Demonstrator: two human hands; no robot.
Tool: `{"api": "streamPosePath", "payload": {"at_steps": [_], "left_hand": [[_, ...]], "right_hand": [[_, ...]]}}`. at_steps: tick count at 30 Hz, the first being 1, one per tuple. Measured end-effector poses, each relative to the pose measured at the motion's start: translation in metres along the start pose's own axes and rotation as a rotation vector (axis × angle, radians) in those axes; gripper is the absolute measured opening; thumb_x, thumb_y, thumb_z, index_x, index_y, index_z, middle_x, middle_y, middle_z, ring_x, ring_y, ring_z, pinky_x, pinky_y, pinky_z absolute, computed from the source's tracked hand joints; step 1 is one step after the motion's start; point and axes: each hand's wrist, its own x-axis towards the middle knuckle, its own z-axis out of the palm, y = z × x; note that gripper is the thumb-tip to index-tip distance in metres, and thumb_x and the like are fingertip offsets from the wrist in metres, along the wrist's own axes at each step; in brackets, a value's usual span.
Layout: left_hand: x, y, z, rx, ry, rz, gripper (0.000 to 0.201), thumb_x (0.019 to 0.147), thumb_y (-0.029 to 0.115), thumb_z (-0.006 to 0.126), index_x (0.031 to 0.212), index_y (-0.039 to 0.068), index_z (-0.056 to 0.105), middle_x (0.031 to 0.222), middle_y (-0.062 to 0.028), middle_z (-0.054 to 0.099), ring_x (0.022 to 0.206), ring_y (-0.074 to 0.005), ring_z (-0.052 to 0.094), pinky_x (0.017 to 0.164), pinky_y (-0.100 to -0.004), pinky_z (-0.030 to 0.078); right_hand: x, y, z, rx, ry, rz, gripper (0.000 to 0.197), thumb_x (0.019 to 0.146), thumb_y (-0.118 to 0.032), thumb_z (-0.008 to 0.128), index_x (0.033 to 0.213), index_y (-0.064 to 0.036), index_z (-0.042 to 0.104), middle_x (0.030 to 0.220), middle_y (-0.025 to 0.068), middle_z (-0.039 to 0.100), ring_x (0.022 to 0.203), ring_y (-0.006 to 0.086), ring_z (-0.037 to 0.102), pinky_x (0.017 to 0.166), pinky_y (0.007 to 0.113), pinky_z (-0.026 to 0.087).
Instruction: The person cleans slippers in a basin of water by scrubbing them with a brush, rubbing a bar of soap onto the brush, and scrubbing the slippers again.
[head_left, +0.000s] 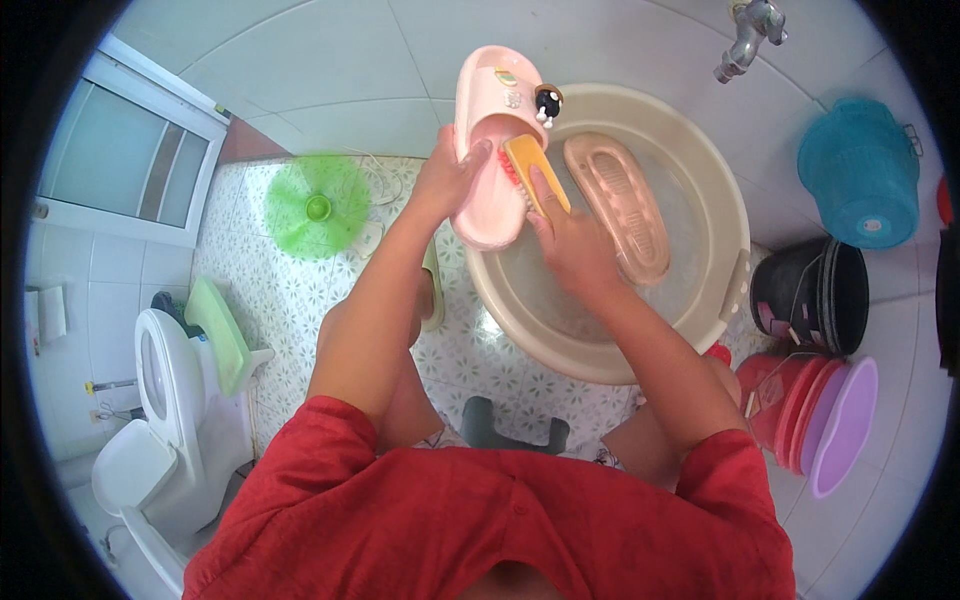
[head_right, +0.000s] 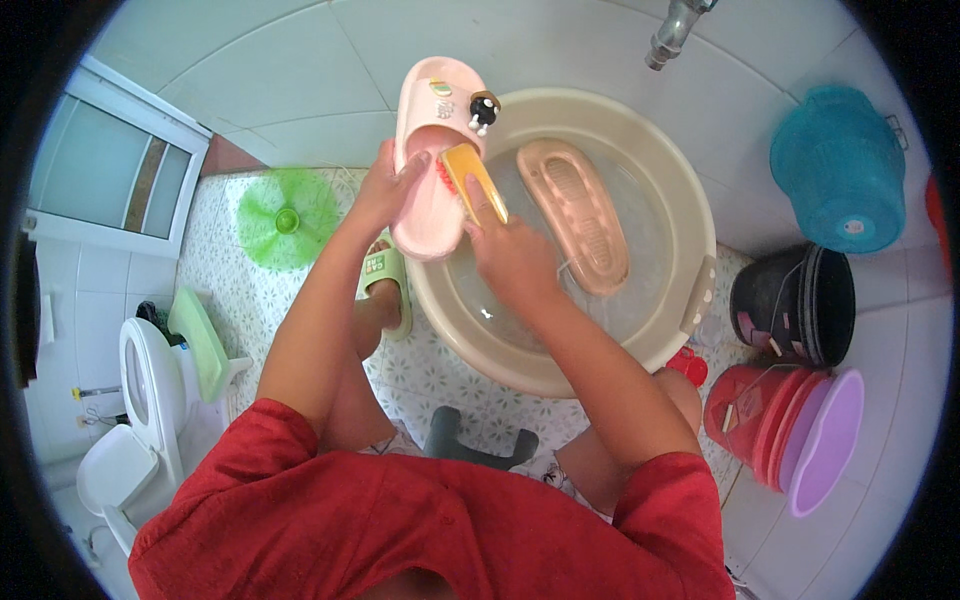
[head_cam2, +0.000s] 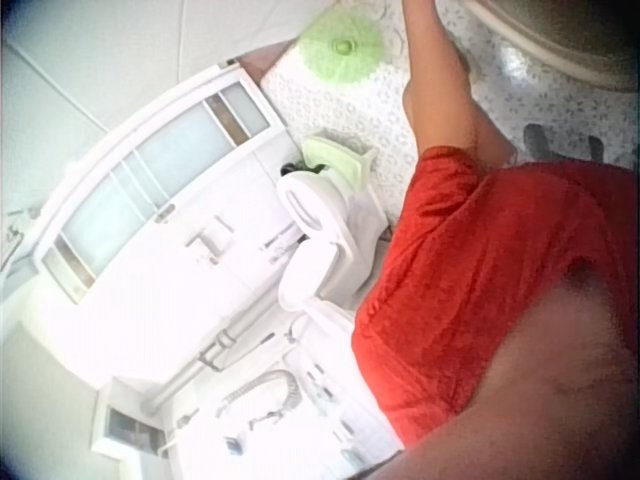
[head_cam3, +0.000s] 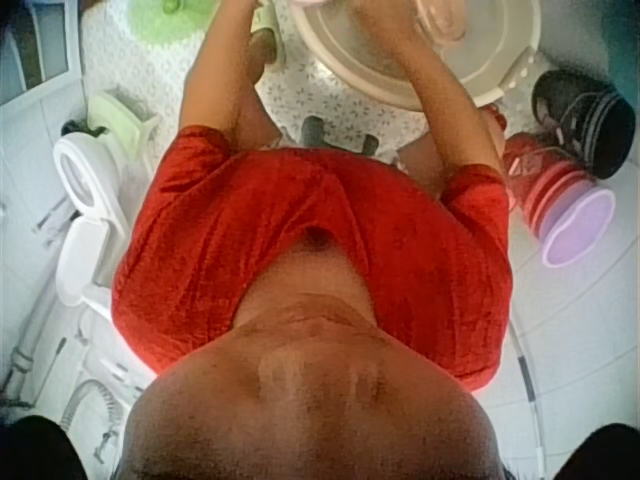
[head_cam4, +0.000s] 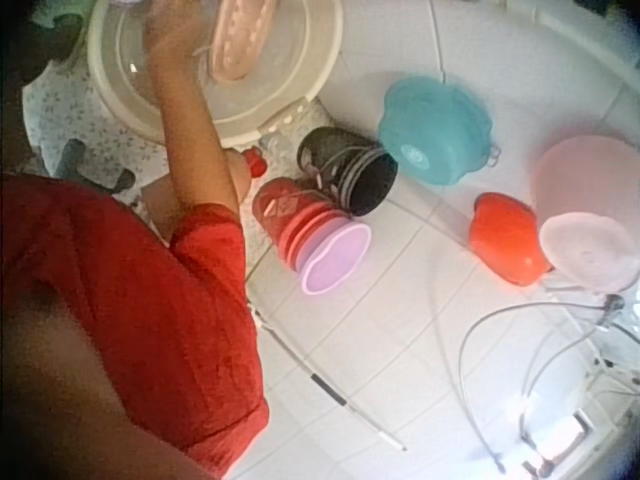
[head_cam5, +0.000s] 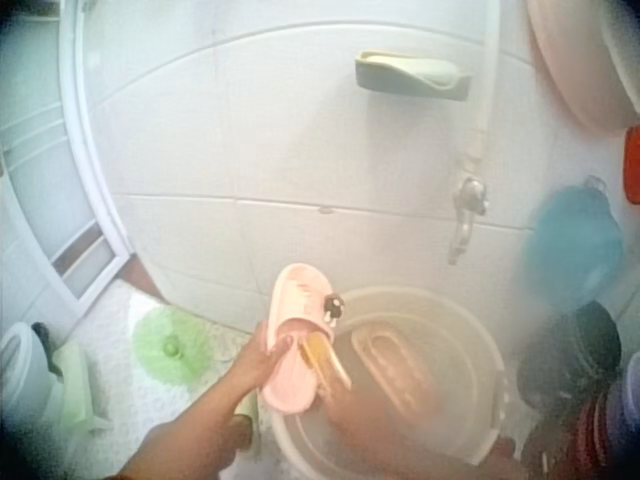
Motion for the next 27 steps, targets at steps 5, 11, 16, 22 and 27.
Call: {"api": "streamPosePath", "payload": {"at_steps": [5,11,16,22,27], "left_hand": [[0.001,-0.007,-0.002,0.036,0.020,0.022,0.051,0.090,0.043,0.056,0.116,0.001,0.043,0.107,-0.0257,0.061,0.099,-0.0389,0.061,0.086,-0.0422,0.046],[-0.001,-0.006,-0.003,0.030,0.011,0.050,0.050,0.090,0.042,0.056,0.116,0.001,0.044,0.106,-0.0260,0.061,0.099,-0.0386,0.061,0.086,-0.0423,0.045],[0.004,-0.010,0.001,0.004,0.005,0.055,0.051,0.090,0.043,0.056,0.115,0.001,0.044,0.106,-0.0261,0.061,0.099,-0.0387,0.061,0.086,-0.0426,0.045],[0.002,-0.015,0.001,0.026,0.009,0.021,0.051,0.090,0.045,0.055,0.114,0.002,0.044,0.103,-0.0251,0.062,0.098,-0.0395,0.061,0.085,-0.0433,0.046],[0.002,-0.010,0.000,0.041,0.030,0.081,0.050,0.089,0.045,0.056,0.113,0.002,0.045,0.103,-0.0253,0.062,0.096,-0.0397,0.061,0.084,-0.0433,0.046]], "right_hand": [[-0.041,-0.014,0.020,0.161,-0.107,-0.140,0.060,0.095,-0.033,0.047,0.149,-0.0301,0.021,0.076,0.0256,0.060,0.070,0.0434,0.060,0.062,0.051,0.047],[-0.026,-0.005,0.008,-0.007,0.006,-0.083,0.060,0.094,-0.033,0.048,0.148,-0.0301,0.022,0.074,0.0234,0.061,0.068,0.0410,0.061,0.062,0.051,0.048],[-0.006,0.003,0.000,-0.009,0.034,-0.038,0.058,0.094,-0.033,0.048,0.147,-0.0288,0.026,0.071,0.0222,0.060,0.065,0.0387,0.061,0.061,0.051,0.048],[-0.053,-0.015,0.021,0.090,-0.077,-0.138,0.058,0.094,-0.030,0.049,0.147,-0.0255,0.027,0.072,0.0225,0.060,0.063,0.0391,0.060,0.061,0.050,0.047],[-0.033,-0.005,0.012,0.139,-0.112,-0.108,0.059,0.094,-0.031,0.049,0.148,-0.0264,0.025,0.073,0.0232,0.061,0.065,0.0400,0.060,0.062,0.050,0.047]]}}
